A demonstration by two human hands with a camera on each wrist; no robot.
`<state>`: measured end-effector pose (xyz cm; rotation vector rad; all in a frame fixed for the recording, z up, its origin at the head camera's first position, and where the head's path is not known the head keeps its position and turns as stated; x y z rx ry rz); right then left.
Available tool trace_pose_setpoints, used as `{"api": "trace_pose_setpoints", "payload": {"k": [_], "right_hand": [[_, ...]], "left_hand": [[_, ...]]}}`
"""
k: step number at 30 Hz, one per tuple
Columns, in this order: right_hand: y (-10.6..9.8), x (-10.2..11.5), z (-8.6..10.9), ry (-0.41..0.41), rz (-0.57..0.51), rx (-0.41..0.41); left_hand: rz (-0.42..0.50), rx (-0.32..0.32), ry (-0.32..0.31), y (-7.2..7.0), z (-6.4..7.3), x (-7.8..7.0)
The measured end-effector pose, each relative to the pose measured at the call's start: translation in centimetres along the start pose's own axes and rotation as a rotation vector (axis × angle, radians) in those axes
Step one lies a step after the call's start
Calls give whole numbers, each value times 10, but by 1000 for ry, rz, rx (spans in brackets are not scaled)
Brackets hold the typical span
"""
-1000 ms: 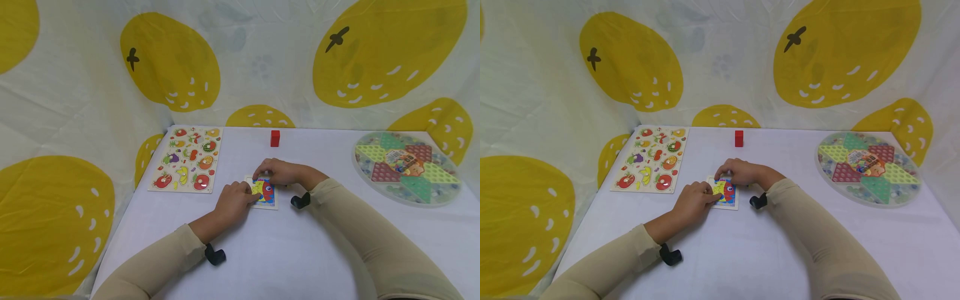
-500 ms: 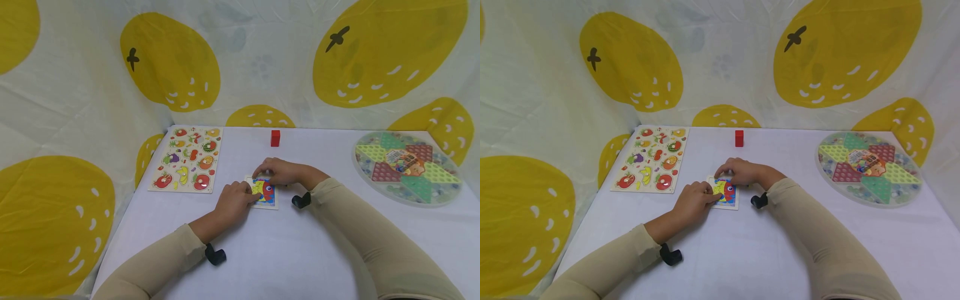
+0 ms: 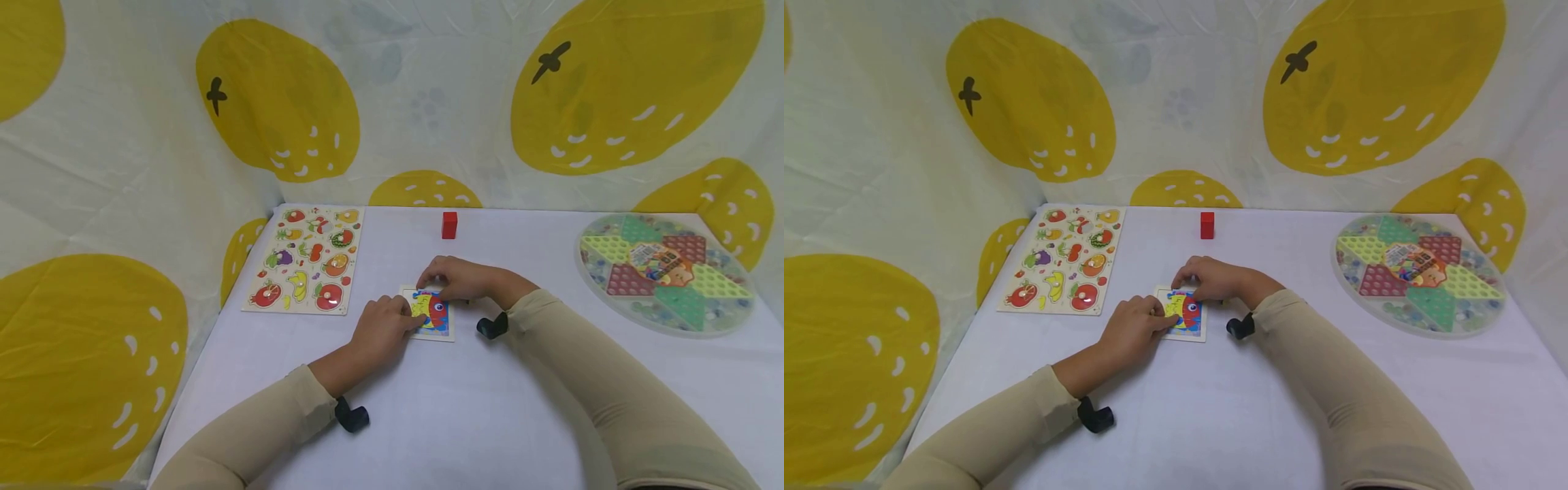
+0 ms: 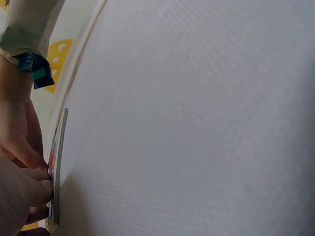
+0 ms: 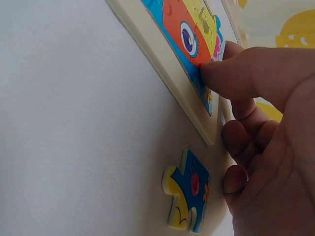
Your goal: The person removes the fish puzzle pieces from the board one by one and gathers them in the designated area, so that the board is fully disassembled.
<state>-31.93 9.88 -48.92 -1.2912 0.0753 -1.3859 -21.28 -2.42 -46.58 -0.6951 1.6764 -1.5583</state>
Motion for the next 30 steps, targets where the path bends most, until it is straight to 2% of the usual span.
{"api": "trace_pose_setpoints", "payload": {"k": [15,22,30], "right_hand": [[-1,-1,-1,15,-66,-20],[-1,-3,-2,13,-65,-27],[-3,-8,0,70,-42,-35]], "left_hand": [[3,-21,14,-3,0,-1],[10,-18,10,-1,0,-1],[3,-16,12,0,0,0]]}}
Point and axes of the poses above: each hand's wrist, its own z-axis away from the middle knuckle, its own y-axis out of the palm, x = y × z, the point moved 9 cm from there along -z, towards the middle knuckle, and after that the axes turned 3 degrees about y, right-handed, at the moved point
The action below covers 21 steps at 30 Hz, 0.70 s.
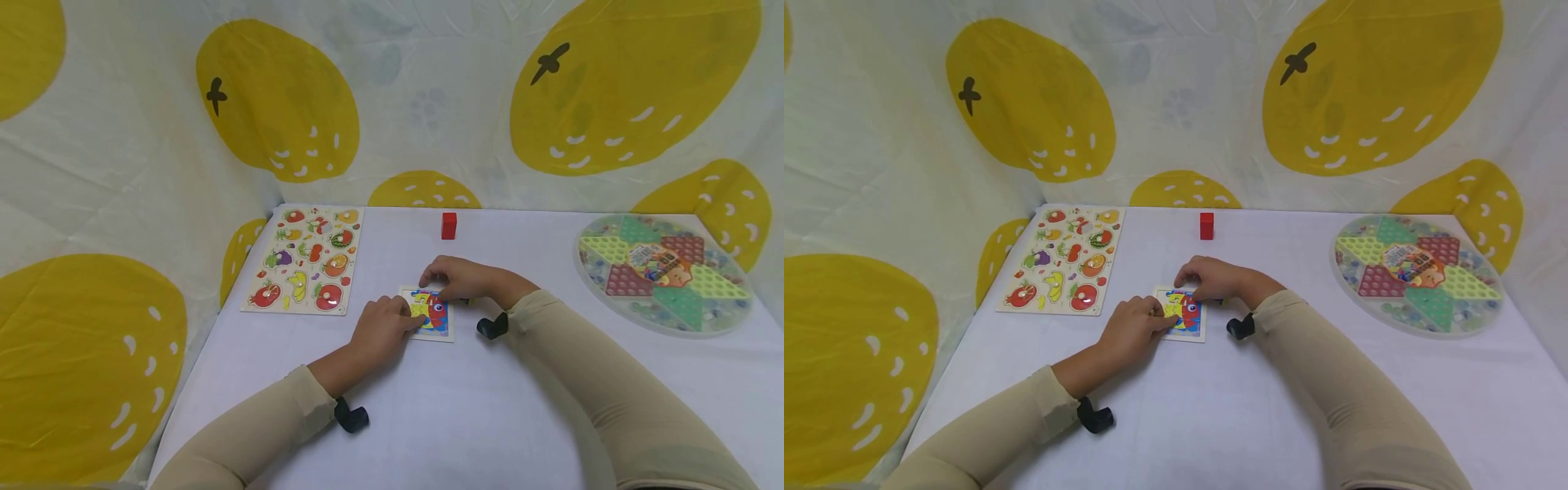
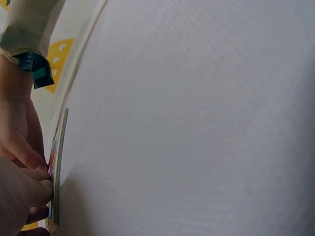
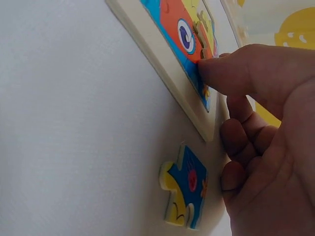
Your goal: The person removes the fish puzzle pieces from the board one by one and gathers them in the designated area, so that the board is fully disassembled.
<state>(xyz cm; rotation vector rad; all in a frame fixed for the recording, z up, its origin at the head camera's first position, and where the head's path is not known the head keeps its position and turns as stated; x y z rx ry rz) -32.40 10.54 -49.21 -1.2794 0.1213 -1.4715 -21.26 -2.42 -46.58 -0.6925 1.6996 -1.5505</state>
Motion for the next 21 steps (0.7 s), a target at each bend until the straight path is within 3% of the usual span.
{"api": "trace_pose_setpoints", "payload": {"k": [14,21], "right_hand": [[-6,8,-2,-46,110,-77],[-8,12,0,-48,115,-107]], "left_hand": [[-11,-12,12,1,0,1],[-12,-7,4,2,0,1]]}}
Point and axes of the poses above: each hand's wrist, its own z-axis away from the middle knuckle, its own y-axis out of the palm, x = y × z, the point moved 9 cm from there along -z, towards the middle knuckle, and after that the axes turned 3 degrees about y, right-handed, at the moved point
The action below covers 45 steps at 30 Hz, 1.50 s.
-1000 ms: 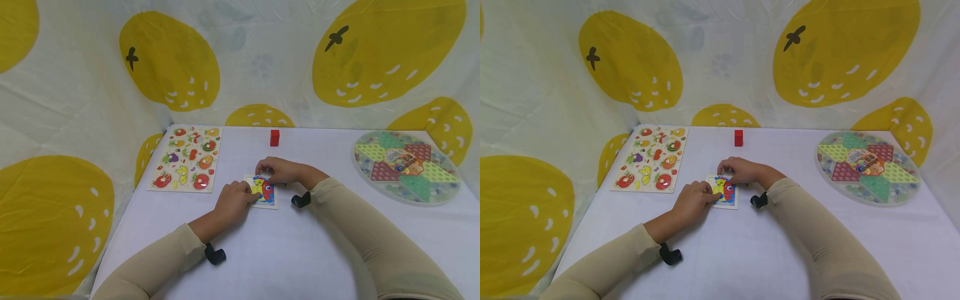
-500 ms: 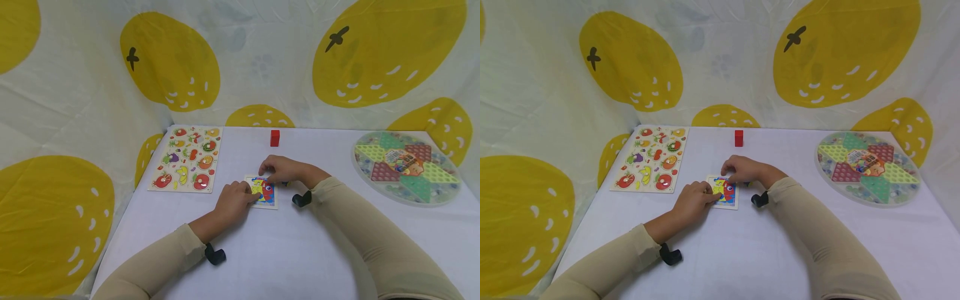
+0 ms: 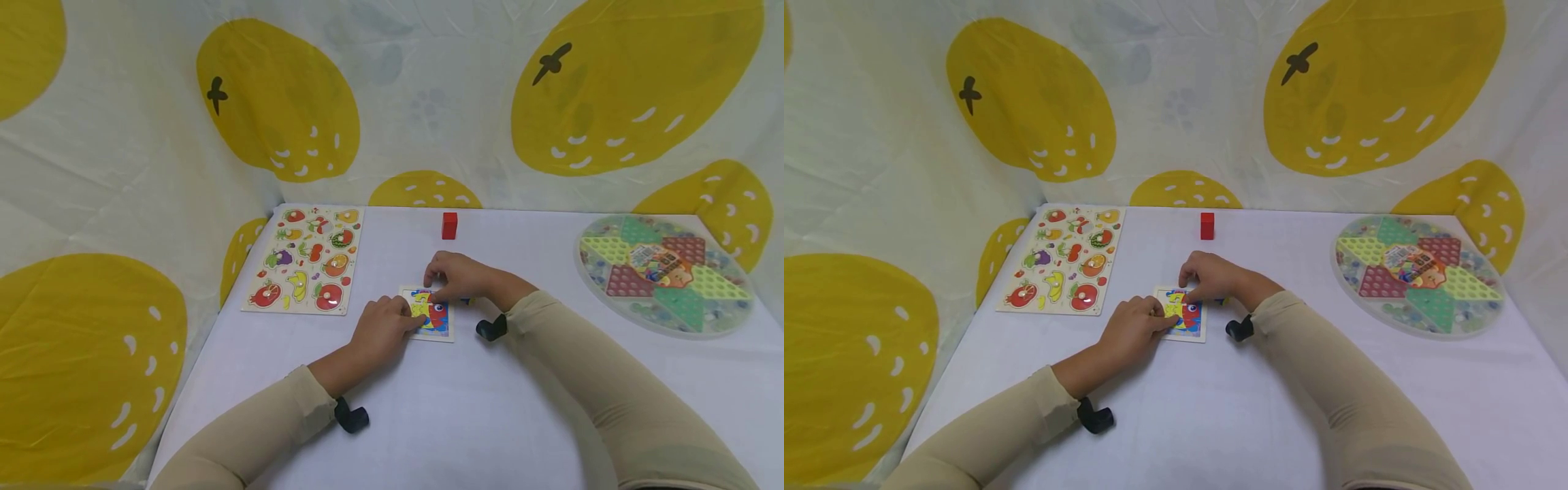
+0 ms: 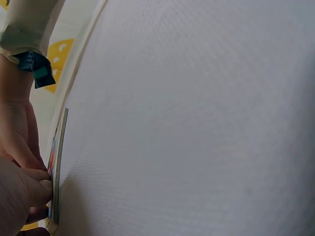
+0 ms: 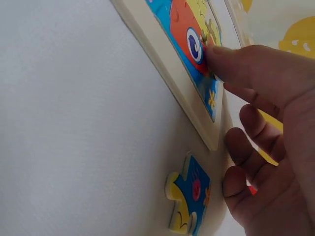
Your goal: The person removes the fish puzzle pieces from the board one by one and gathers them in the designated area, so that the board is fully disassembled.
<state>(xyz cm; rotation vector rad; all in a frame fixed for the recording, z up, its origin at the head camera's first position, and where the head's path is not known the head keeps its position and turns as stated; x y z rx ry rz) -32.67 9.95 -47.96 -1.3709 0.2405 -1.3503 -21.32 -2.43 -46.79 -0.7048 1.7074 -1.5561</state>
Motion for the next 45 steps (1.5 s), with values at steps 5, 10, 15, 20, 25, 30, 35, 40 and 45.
{"api": "trace_pose_setpoints", "payload": {"k": [5,10,15,20,25,30,35,40,45], "right_hand": [[-4,1,1,-28,-3,-36],[-7,2,3,-51,4,-62],[-12,-1,7,-40,-10,-83],[-24,-6,16,-15,-17,-107],[-37,-15,30,-20,-1,-138],[-45,-31,47,3,-1,-155],[-50,-48,64,27,-4,-178],[-54,-63,80,40,-5,-195],[-56,-77,93,44,2,-198]], "left_hand": [[2,4,-1,0,-1,-1],[6,5,-1,0,-2,-2],[11,9,-3,0,-3,-2],[21,12,-12,0,-3,-2],[17,13,-20,0,-3,-3],[16,9,-24,1,-2,-3],[18,5,-29,1,0,-3],[29,11,-38,-1,2,-3],[41,14,-45,-1,3,-2]]}}
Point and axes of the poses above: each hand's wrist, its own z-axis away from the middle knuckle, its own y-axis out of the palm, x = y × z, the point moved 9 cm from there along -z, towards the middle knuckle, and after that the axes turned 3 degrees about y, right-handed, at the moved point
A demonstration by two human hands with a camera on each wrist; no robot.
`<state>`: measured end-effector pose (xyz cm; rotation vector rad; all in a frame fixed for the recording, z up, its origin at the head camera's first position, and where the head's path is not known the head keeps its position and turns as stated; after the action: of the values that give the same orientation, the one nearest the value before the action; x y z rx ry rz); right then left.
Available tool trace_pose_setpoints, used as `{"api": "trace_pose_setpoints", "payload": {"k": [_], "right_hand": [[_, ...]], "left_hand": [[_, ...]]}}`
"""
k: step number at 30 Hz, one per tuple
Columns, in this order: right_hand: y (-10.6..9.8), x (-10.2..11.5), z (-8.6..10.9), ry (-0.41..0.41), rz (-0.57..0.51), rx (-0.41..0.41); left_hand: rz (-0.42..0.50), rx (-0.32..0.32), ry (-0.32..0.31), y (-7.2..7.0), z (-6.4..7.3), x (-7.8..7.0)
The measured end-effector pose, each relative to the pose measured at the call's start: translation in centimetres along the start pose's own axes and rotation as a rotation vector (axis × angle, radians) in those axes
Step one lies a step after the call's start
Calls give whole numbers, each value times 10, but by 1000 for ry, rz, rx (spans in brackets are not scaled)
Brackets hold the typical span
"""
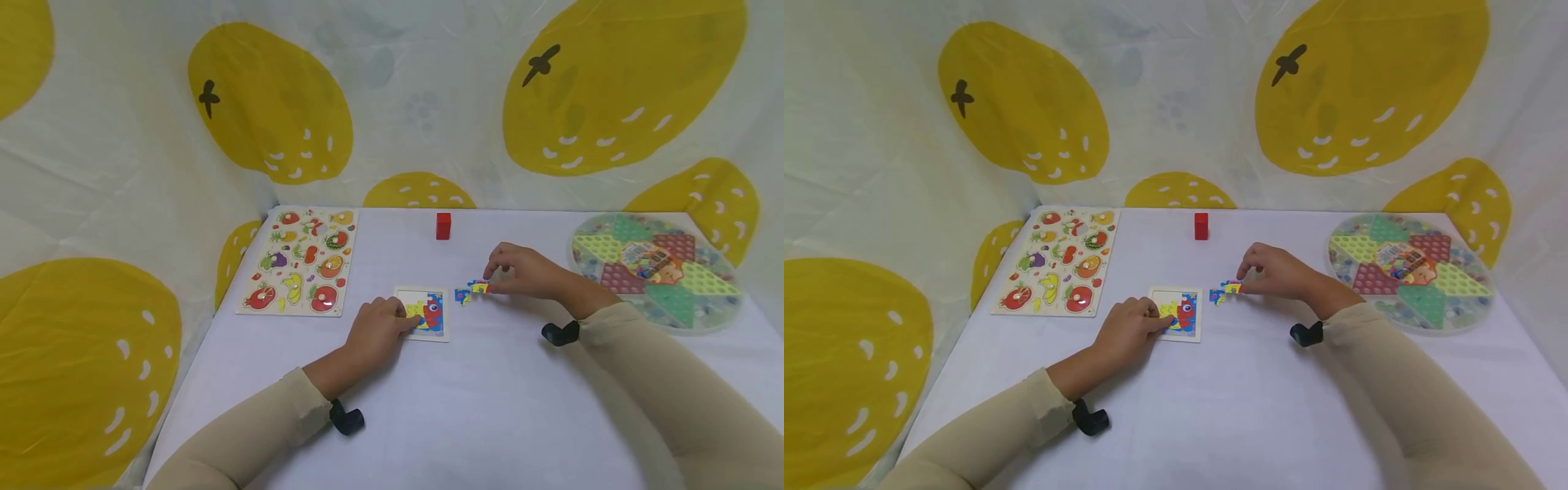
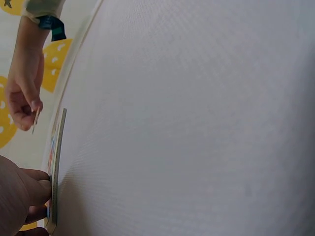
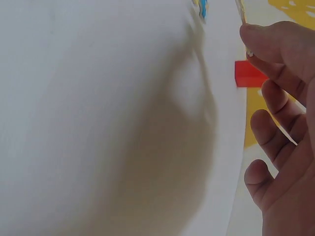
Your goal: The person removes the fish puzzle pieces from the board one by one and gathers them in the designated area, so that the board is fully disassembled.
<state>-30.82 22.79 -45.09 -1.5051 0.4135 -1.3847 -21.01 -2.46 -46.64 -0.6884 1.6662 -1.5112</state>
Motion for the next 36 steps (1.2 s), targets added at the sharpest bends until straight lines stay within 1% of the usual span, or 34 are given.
{"api": "trace_pose_setpoints", "payload": {"k": [5,9,13,23,30,36], "right_hand": [[-2,-11,10,10,7,8],[1,-15,13,20,-8,22],[5,-17,13,17,-14,28],[16,-16,10,4,26,49],[20,-14,7,7,54,43],[20,-14,7,1,55,37]], "left_hand": [[9,-7,0,0,0,0],[12,-15,0,0,1,1],[15,-21,0,-2,2,1],[12,-16,-2,-2,2,-1],[-4,-22,2,-1,1,0],[-4,-24,4,1,1,0]]}}
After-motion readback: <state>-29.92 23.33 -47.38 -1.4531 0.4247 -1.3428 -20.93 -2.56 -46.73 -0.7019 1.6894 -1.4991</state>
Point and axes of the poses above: each hand's wrist, its own z-axis away from the middle knuckle, its own y-axis out of the palm, x = y × z, the point moved 9 cm from there along -z, towards the middle knuckle, and after that the axes turned 3 degrees about y, right-handed, at the moved point
